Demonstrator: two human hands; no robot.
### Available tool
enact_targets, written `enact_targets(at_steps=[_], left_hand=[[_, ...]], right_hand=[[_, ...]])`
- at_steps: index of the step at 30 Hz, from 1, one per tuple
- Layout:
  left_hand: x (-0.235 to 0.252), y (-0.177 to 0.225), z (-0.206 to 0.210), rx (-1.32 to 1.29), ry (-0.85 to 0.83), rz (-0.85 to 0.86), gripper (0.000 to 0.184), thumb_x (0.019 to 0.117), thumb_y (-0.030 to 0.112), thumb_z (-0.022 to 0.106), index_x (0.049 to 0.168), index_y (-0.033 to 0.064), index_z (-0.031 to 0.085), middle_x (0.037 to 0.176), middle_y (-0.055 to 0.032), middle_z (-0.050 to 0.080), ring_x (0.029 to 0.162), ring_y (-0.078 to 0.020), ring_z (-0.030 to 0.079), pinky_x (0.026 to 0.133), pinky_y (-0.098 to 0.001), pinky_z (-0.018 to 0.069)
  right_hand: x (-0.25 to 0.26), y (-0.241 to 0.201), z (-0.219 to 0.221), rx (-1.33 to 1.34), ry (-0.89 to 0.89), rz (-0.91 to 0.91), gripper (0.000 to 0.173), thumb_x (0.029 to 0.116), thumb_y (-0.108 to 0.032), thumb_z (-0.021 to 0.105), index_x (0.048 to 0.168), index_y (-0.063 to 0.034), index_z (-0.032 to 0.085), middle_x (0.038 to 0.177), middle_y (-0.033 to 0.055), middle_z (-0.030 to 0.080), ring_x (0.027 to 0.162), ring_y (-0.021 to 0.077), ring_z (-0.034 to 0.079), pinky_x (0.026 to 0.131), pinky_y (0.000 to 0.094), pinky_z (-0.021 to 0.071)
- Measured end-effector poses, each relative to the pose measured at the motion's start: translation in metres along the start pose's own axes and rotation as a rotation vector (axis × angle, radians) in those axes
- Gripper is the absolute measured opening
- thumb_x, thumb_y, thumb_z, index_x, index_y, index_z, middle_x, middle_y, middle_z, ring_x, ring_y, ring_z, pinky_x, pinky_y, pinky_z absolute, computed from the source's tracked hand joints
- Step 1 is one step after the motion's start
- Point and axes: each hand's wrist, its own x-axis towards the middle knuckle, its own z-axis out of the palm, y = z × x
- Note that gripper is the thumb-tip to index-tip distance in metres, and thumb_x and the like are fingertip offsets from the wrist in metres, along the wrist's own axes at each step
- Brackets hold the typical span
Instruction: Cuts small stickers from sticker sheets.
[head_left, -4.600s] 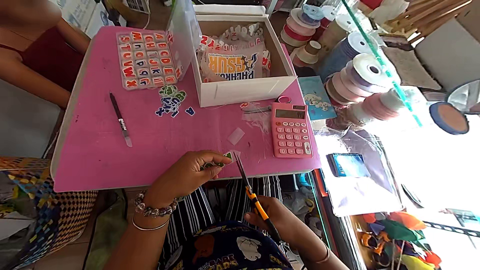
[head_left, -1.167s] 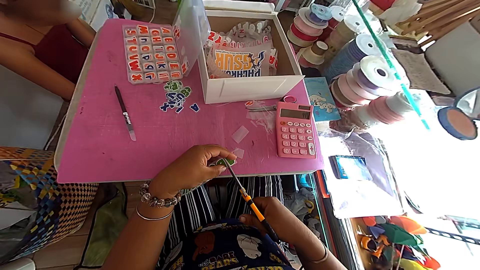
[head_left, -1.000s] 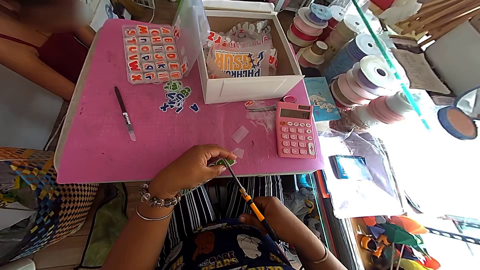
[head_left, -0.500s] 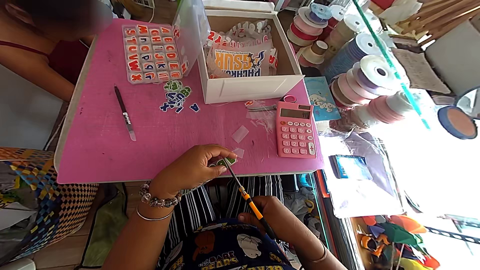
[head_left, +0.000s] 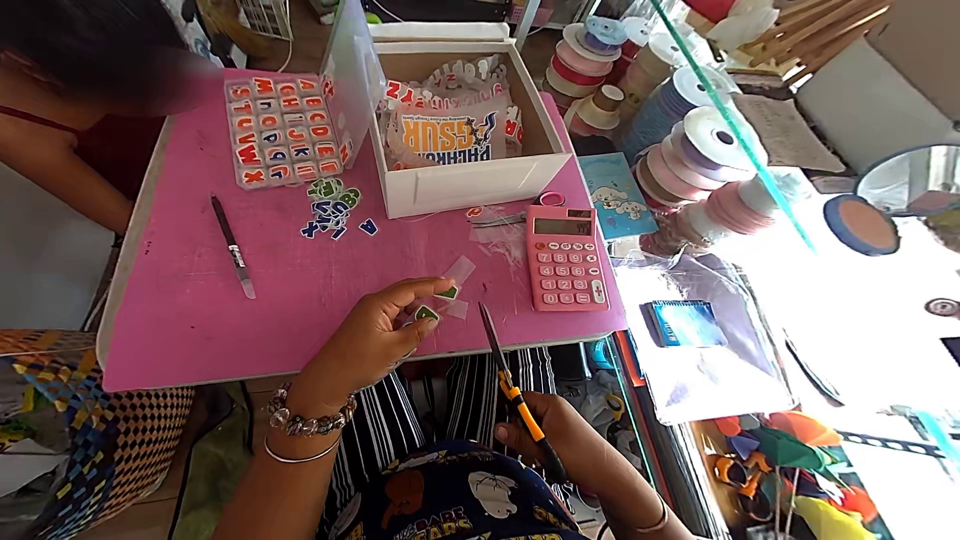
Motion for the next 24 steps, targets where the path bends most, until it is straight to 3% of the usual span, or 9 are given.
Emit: enact_targets(at_steps=[2,7,9,12,14,16,19,21,24], left_hand=[[-0.002,0.003,-0.004,0.003,0.055,0.027,0.046,0.0966,0.010,0.066,0.141,0.0173,0.061,0.112,0.0018,0.070,0.072,-0.0014,0.062,0.063,-0.0134,0.0521],[-0.005,0.012,-0.037,0.248,0.237,-0.034,0.056,0.0963,0.007,0.066,0.149,0.0214,0.054,0.093,-0.0016,0.068,0.066,-0.0049,0.059,0.060,-0.0196,0.0518],[0.001,0.017,-0.052,0.434,0.302,-0.083,0.054,0.0980,0.005,0.064,0.149,0.0175,0.053,0.101,-0.0087,0.067,0.067,-0.0118,0.056,0.060,-0.0290,0.0490],[0.013,0.024,-0.069,0.578,0.306,-0.153,0.051,0.1002,0.000,0.059,0.149,0.0130,0.052,0.137,-0.0129,0.060,0.089,-0.0226,0.065,0.076,-0.0432,0.0552],[0.020,0.026,-0.074,0.644,0.304,-0.159,0.047,0.0990,-0.003,0.058,0.144,0.0090,0.055,0.138,-0.0159,0.059,0.096,-0.0280,0.065,0.080,-0.0490,0.0544],[0.023,0.028,-0.076,0.727,0.292,-0.147,0.043,0.0973,-0.006,0.057,0.139,0.0044,0.059,0.142,-0.0179,0.056,0.113,-0.0340,0.063,0.091,-0.0549,0.0520],[0.024,0.028,-0.082,0.812,0.297,-0.120,0.037,0.0948,-0.009,0.060,0.130,0.0019,0.064,0.146,-0.0203,0.051,0.124,-0.0391,0.057,0.096,-0.0583,0.0492],[0.021,0.028,-0.086,0.815,0.311,-0.141,0.038,0.0953,-0.008,0.060,0.131,0.0032,0.064,0.146,-0.0204,0.051,0.121,-0.0392,0.059,0.093,-0.0581,0.0502],[0.014,0.030,-0.091,0.759,0.348,-0.219,0.043,0.0983,-0.005,0.058,0.139,0.0086,0.059,0.137,-0.0207,0.056,0.087,-0.0334,0.063,0.072,-0.0526,0.0516]], right_hand=[[0.000,-0.001,0.001,-0.002,-0.003,-0.012,0.042,0.0853,-0.052,0.078,0.085,-0.0136,0.060,0.062,-0.0063,0.058,0.052,0.0037,0.058,0.052,0.0214,0.0499],[0.004,0.004,0.007,-0.029,-0.026,-0.009,0.044,0.0845,-0.055,0.077,0.085,-0.0140,0.061,0.062,-0.0062,0.059,0.052,0.0045,0.058,0.052,0.0229,0.0501],[0.005,0.003,0.010,-0.049,-0.032,0.006,0.044,0.0845,-0.055,0.077,0.085,-0.0134,0.061,0.062,-0.0055,0.058,0.052,0.0052,0.057,0.052,0.0239,0.0496],[0.005,-0.001,0.013,-0.108,-0.032,0.017,0.047,0.0841,-0.057,0.077,0.086,-0.0125,0.063,0.062,-0.0055,0.057,0.053,0.0052,0.056,0.053,0.0253,0.0487],[0.004,-0.005,0.014,-0.135,-0.039,0.024,0.047,0.0843,-0.058,0.076,0.086,-0.0129,0.062,0.062,-0.0057,0.056,0.053,0.0053,0.055,0.053,0.0259,0.0481],[0.003,-0.005,0.014,-0.141,-0.041,0.020,0.048,0.0843,-0.059,0.076,0.085,-0.0133,0.062,0.062,-0.0059,0.056,0.053,0.0054,0.055,0.053,0.0259,0.0480],[-0.001,-0.005,0.013,-0.135,-0.034,0.015,0.048,0.0839,-0.059,0.076,0.083,-0.0138,0.062,0.061,-0.0064,0.056,0.052,0.0045,0.054,0.052,0.0249,0.0473],[-0.002,-0.002,0.012,-0.140,-0.032,0.018,0.048,0.0840,-0.059,0.076,0.083,-0.0138,0.062,0.061,-0.0063,0.055,0.052,0.0046,0.054,0.052,0.0250,0.0475],[-0.002,0.001,0.011,-0.150,-0.032,0.029,0.049,0.0838,-0.060,0.076,0.083,-0.0141,0.061,0.061,-0.0059,0.055,0.051,0.0051,0.055,0.052,0.0252,0.0481]])
